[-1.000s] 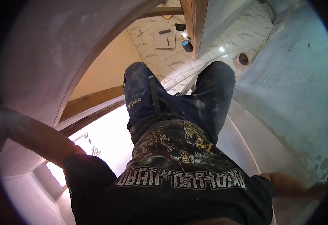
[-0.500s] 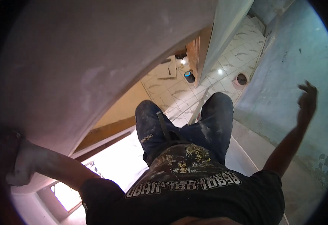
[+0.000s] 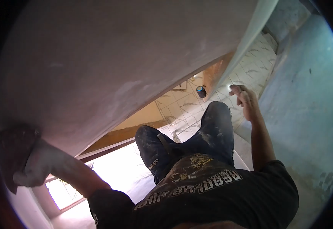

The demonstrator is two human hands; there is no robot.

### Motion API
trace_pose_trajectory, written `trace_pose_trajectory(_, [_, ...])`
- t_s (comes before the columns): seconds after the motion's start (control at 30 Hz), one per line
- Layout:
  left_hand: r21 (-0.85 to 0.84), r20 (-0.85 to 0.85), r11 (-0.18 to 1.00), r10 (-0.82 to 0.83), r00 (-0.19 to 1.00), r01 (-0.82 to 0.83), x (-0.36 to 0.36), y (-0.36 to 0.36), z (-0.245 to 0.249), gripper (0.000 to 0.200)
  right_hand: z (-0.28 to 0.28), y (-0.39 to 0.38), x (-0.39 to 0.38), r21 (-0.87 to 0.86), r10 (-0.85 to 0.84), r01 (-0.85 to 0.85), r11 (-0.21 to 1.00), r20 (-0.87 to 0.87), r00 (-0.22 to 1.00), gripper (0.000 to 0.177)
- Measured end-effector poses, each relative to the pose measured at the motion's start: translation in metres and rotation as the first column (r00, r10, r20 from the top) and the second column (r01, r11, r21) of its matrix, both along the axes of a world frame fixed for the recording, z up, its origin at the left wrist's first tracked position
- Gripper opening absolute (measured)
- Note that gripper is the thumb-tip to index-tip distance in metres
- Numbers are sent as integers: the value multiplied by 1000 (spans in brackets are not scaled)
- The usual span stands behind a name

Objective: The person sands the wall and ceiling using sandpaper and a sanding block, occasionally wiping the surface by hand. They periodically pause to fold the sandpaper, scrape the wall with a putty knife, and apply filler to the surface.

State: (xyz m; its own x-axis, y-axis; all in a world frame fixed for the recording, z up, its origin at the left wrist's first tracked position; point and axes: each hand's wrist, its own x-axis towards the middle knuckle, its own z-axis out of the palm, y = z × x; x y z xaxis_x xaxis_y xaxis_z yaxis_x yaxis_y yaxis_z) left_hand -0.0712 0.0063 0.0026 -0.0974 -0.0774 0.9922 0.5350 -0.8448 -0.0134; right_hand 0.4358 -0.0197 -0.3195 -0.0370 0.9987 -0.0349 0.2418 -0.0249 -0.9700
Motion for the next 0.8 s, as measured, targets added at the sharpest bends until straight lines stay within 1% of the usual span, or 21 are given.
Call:
trace_pose_trajectory(0.07, [13, 91, 998, -59, 994, 58, 2, -5, 1, 55, -5, 3, -22, -7, 29, -29, 1000, -62, 998, 62])
trace_pose_trajectory(0.1, [-84, -12, 992, 94, 996, -94, 22, -8, -3, 55, -7, -1, -34, 12, 40, -39, 999, -104, 994, 59])
trace_pose_trajectory(0.17, [-124, -108, 959, 243, 964, -255, 39, -8, -7, 56, 6, -9, -54, 37, 62, -58, 998, -137, 989, 52])
trace_pose_trajectory(0.2, [-152, -18, 980, 124, 992, -126, 40, -3, -11, 57, 8, -9, -61, 77, 138, -128, 989, -139, 981, 48])
trace_pose_trajectory(0.23, [-170, 71, 985, 1, 997, 11, 37, 7, -16, 58, 9, -4, -72, 53, 166, -159, 986, -183, 969, 49])
trace_pose_trajectory(0.27, [-153, 80, 988, 7, 997, 5, 35, 19, -20, 58, 9, 1, -83, 28, 191, -190, 981, -226, 955, 50])
trace_pose_trajectory(0.3, [-132, 99, 991, -7, 995, 20, 34, 30, -24, 56, 13, 6, -95, 41, 203, -199, 979, -215, 955, 50])
trace_pose_trajectory(0.33, [-111, 115, 993, -23, 993, 36, 29, 36, -29, 55, 17, 11, -108, 16, 238, -246, 969, -320, 917, 47])
trace_pose_trajectory(0.37, [-204, 34, 972, -112, 993, 117, 13, 39, -40, 51, 20, 16, -121, 0, 267, -295, 955, -424, 865, 44])
trace_pose_trajectory(0.4, [-267, -4, 941, -215, 977, 206, 17, 11, -52, 46, 21, 21, -131, 24, 279, -296, 955, -420, 864, 44])
trace_pose_trajectory(0.43, [-336, -29, 897, -314, 949, 286, 22, -17, -63, 41, 34, -32, -118, 123, 358, -339, 933, -418, 835, 37])
trace_pose_trajectory(0.47, [-381, -3, 841, -415, 910, 383, 44, -43, -93, 37, 39, -51, -113, 211, 430, -375, 903, -402, 809, 30])
trace_pose_trajectory(0.5, [-452, -79, 867, -276, 958, 213, 14, 17, -153, 36, 45, 1, -153, 231, 445, -381, 895, -417, 792, 24])
trace_pose_trajectory(0.53, [-476, -196, 879, -125, 973, 17, 28, 9, -194, 39, 63, -7, -157, 294, 481, -385, 875, -436, 761, 20])
trace_pose_trajectory(0.57, [-762, -48, 646, -111, 993, 35, 50, -12, -230, 37, 73, -17, -159, 345, 519, -400, 849, -401, 755, 19])
trace_pose_trajectory(0.6, [-845, 77, 519, -115, 990, 126, 75, -28, -242, 36, 72, -25, -163, 350, 541, -432, 831, -325, 776, 19])
trace_pose_trajectory(0.67, [-907, 338, 257, -31, 941, 334, 125, -60, -267, 35, 75, -41, -182, 434, 474, -323, 841, -302, 827, 25])
trace_pose_trajectory(0.7, [-839, 500, 184, -111, 859, 512, 147, -78, -253, 37, 71, -44, -186, 520, 415, -290, 803, -138, 899, 25])
trace_pose_trajectory(0.73, [-740, 645, 93, -181, 742, 666, 162, -90, -247, 38, 66, -45, -189, 603, 322, -269, 751, 21, 947, 25])
trace_pose_trajectory(0.77, [-627, 767, 6, -173, 618, 779, 171, -99, -255, 39, 72, -53, -192, 548, 236, -228, 805, 56, 970, 23])
trace_pose_trajectory(0.8, [-493, 866, -81, -148, 478, 866, 175, -107, -258, 40, 64, -57, -196, 539, 210, -190, 820, 26, 977, 22])
